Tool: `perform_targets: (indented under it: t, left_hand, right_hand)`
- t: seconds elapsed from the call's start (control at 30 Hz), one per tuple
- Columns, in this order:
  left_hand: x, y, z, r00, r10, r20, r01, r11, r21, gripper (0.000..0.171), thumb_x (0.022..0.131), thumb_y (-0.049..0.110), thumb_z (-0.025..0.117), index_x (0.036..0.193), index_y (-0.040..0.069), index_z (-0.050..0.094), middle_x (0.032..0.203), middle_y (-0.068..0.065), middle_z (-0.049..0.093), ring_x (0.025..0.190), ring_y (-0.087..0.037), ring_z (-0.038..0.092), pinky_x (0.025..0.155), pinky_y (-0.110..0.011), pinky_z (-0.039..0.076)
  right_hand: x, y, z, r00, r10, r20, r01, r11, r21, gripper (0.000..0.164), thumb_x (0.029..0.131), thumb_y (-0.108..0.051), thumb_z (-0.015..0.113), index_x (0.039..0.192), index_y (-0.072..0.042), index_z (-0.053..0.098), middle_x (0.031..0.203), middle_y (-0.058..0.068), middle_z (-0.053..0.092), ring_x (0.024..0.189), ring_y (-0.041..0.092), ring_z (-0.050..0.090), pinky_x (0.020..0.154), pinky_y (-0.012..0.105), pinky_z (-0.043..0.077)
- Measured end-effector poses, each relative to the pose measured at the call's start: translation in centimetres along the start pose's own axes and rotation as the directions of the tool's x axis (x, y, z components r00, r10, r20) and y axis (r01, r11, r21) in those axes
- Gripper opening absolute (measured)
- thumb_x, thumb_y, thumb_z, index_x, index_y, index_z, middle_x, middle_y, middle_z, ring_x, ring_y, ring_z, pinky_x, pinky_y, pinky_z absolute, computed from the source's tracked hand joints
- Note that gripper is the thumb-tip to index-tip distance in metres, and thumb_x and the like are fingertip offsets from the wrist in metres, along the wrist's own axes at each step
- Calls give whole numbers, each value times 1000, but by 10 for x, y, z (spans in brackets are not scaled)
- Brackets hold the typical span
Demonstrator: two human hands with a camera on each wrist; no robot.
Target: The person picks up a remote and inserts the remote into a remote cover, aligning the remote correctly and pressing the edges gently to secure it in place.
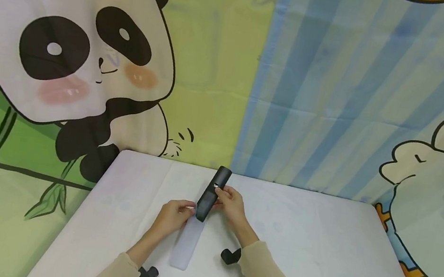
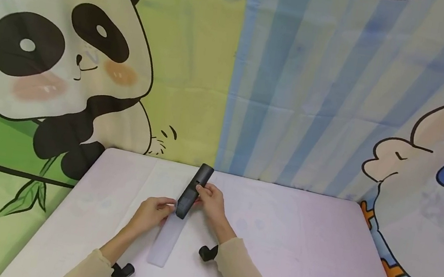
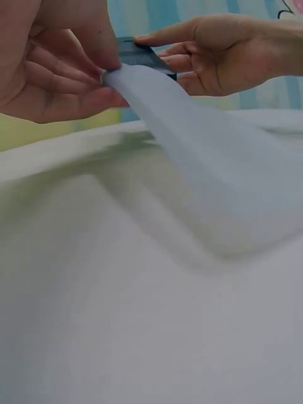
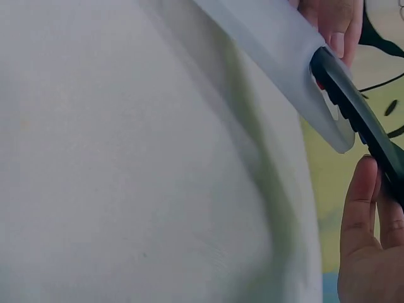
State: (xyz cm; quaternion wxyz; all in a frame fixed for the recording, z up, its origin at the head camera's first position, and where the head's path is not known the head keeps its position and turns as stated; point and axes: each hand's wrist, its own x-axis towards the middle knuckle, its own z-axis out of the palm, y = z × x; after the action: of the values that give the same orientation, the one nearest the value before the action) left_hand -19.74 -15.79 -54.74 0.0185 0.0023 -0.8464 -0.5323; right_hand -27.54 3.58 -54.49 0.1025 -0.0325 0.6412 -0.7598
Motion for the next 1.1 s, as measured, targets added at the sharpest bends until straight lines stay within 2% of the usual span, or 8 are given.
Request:
perform_targets:
  t: [0.13, 0.27, 0.33, 0.4, 0.47, 0.7, 0.93, 1.1]
  left_hand:
    - [-3, 10, 8, 999, -43, 28, 47, 984, -171, 27, 91, 11, 73, 116, 1, 70, 89, -7, 74, 71, -17, 67, 60, -28, 55]
    - [-8, 20, 14, 981, -146, 131, 187, 899, -395, 41, 91, 17, 75, 124, -5, 63, 97, -9, 73, 76, -15, 63, 66, -28, 55]
    - [-12, 24, 16, 964, -184, 193, 255, 851, -459, 46, 92, 20, 75, 126, -7, 61, 98, -9, 71, 77, -15, 61, 68, -28, 53]
    - [-16, 28, 19, 954, -179, 242, 277, 833, -479, 45, 94, 21, 73, 125, -9, 62, 96, -7, 69, 78, -15, 59, 68, -27, 52]
    - [-19, 32, 21, 950, -144, 277, 266, 837, -478, 42, 96, 20, 70, 124, -10, 63, 93, -4, 66, 80, -15, 58, 70, -27, 52]
    - [-29, 48, 23, 941, 27, 337, 136, 883, -450, 34, 97, 23, 70, 117, -4, 69, 94, -4, 69, 82, -14, 58, 74, -29, 54]
    - [-36, 51, 28, 941, 57, 333, 113, 877, -467, 32, 97, 22, 69, 117, -4, 69, 99, -8, 72, 87, -15, 65, 76, -31, 56]
    - [-40, 55, 31, 949, 96, 299, 45, 900, -433, 33, 99, 24, 67, 115, -5, 66, 100, -9, 72, 91, -16, 66, 81, -31, 56]
  right_hand:
    - [-14, -14, -11, 999, -35, -11, 35, 999, 17, 33, 98, -15, 67, 119, 9, 58, 96, 13, 71, 71, 20, 63, 77, 49, 57]
    - [-25, -22, -23, 995, -100, 1, 100, 995, 20, 35, 99, -17, 67, 121, 9, 58, 94, 12, 71, 72, 20, 64, 69, 34, 57]
    - [-32, -28, -28, 991, -132, 27, 132, 991, 16, 36, 98, -18, 67, 122, 8, 58, 97, 14, 71, 74, 21, 65, 70, 33, 57]
    - [-39, -36, -33, 984, -172, 51, 172, 985, 3, 37, 99, -18, 67, 123, 8, 58, 100, 16, 70, 75, 22, 65, 70, 33, 57]
    - [-47, -43, -36, 977, -206, 64, 207, 978, -12, 37, 99, -18, 67, 123, 8, 58, 103, 18, 70, 76, 22, 65, 71, 33, 57]
    - [-68, -63, -38, 961, -255, 103, 263, 962, -70, 33, 100, -13, 64, 125, 7, 58, 109, 19, 69, 78, 22, 66, 72, 32, 56]
    - [-76, -67, -34, 947, -286, 149, 302, 948, -103, 32, 100, -14, 64, 126, 4, 61, 109, 19, 70, 81, 21, 67, 71, 30, 56]
    - [-79, -70, -34, 942, -303, 142, 317, 944, -88, 32, 99, -13, 66, 126, 3, 62, 105, 18, 71, 80, 20, 67, 70, 30, 56]
